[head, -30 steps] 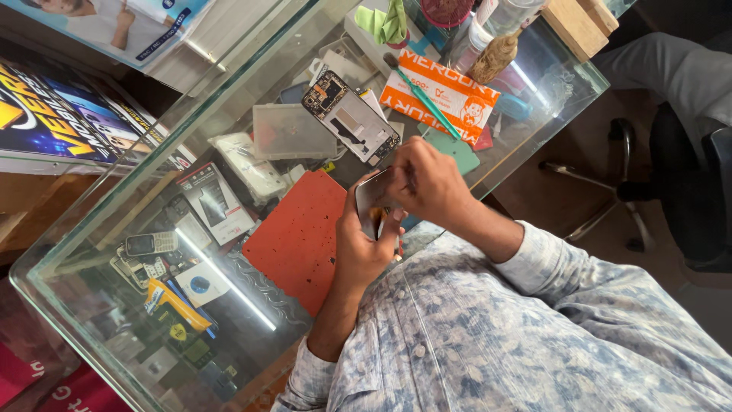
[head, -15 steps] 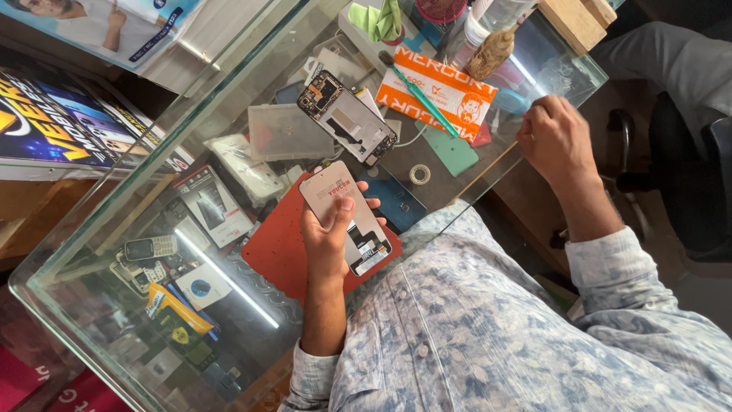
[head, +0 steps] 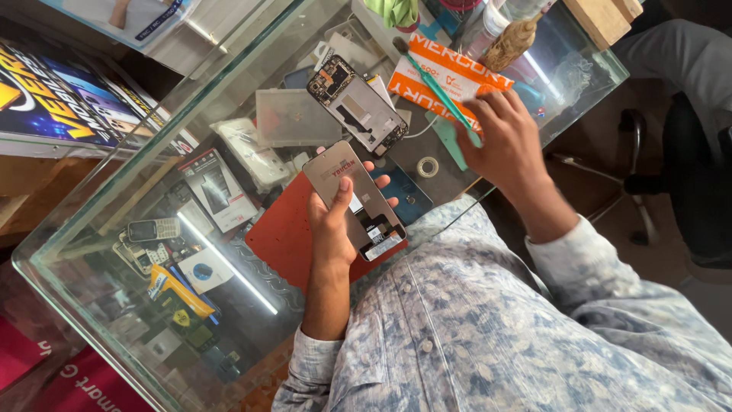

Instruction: The person removes the old screen assembly from a disassembled smartphone, cleans the frame edges with a cloth, and prepares a new screen assembly for installation. The person handles the phone frame, old screen, new screen, and cleaning cloth on a glass workbench.

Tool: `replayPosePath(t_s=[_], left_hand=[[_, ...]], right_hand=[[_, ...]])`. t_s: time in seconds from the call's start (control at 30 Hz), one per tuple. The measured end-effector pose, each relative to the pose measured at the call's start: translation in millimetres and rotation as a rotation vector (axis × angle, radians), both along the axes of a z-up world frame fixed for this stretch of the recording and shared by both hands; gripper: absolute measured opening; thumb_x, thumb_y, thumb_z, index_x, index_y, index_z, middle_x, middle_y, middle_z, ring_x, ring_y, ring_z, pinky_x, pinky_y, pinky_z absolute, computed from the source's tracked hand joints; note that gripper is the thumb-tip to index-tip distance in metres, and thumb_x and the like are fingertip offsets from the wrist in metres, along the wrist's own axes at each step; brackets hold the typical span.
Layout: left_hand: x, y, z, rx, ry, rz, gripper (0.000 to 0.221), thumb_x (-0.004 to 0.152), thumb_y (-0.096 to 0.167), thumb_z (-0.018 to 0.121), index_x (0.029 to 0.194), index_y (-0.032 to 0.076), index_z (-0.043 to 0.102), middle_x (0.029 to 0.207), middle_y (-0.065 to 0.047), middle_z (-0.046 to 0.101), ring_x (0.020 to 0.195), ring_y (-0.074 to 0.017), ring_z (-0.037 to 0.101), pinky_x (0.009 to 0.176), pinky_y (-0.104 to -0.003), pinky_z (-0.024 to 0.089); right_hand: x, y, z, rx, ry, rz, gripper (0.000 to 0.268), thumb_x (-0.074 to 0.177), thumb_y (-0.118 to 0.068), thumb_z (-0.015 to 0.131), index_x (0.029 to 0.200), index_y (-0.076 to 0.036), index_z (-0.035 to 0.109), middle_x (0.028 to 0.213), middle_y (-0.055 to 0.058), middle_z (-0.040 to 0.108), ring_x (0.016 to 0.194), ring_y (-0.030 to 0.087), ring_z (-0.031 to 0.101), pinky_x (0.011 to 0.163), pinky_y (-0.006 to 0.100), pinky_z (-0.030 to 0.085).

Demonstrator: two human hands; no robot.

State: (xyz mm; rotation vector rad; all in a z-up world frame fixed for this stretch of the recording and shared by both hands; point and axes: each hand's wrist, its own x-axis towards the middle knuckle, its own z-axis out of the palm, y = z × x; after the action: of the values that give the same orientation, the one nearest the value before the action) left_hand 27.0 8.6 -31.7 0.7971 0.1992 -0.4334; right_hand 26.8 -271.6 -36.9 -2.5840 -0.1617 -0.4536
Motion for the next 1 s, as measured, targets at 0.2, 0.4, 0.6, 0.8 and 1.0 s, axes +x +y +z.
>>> replayPosePath(t_s=[0.2, 0.4, 0.6, 0.8, 1.0], left_hand=[[-1, 4, -1, -0.003, -0.025, 0.032, 0.06, 0.098, 0.023, 0.068, 0.147, 0.001, 0.041, 0.131, -0.019, 0.058, 0.115, -0.0367, 0.068, 0.085, -0.061, 0.064], [5, -5, -7, -0.191, 0.001, 0.044, 0.056, 0.101, 0.007, 0.056, 0.153, 0.005, 0.036, 0.133, -0.023, 0.058, 0.112, -0.0407, 0.068, 0.087, -0.059, 0.061], [23, -42, -43, -0.002, 0.027, 0.113, 0.061, 0.096, -0.001, 0.055, 0.155, 0.001, 0.04, 0.146, -0.014, 0.056, 0.13, -0.0186, 0.06, 0.113, -0.034, 0.047], [25, -70, -78, 0.193, -0.044, 0.047, 0.033, 0.101, 0.004, 0.061, 0.132, -0.005, 0.055, 0.123, -0.014, 0.068, 0.11, -0.0163, 0.065, 0.1, -0.033, 0.051], [22, -84, -89, 0.31, -0.096, -0.096, 0.026, 0.104, 0.008, 0.058, 0.128, -0.003, 0.056, 0.102, -0.012, 0.069, 0.086, -0.013, 0.064, 0.076, -0.029, 0.052]], right_hand=[[43, 18, -19, -0.263, -0.065, -0.014, 0.031, 0.091, -0.02, 0.082, 0.104, 0.0, 0.061, 0.117, 0.018, 0.056, 0.108, 0.037, 0.054, 0.088, 0.049, 0.046], [19, 20, -28, 0.0, 0.062, 0.062, 0.017, 0.099, -0.012, 0.072, 0.103, -0.001, 0.06, 0.101, 0.015, 0.059, 0.096, 0.035, 0.059, 0.082, 0.047, 0.05], [18, 2, -33, -0.148, 0.047, -0.289, 0.02, 0.113, -0.017, 0.071, 0.104, -0.001, 0.062, 0.099, 0.015, 0.061, 0.083, 0.034, 0.062, 0.075, 0.047, 0.05], [14, 9, 3, -0.435, -0.199, -0.22, 0.039, 0.093, -0.017, 0.074, 0.125, 0.004, 0.063, 0.124, 0.019, 0.062, 0.108, 0.036, 0.061, 0.091, 0.048, 0.051], [-17, 35, 27, 0.196, 0.24, 0.154, 0.093, 0.075, -0.034, 0.09, 0.145, 0.007, 0.044, 0.132, 0.027, 0.054, 0.113, 0.044, 0.059, 0.093, 0.049, 0.05]])
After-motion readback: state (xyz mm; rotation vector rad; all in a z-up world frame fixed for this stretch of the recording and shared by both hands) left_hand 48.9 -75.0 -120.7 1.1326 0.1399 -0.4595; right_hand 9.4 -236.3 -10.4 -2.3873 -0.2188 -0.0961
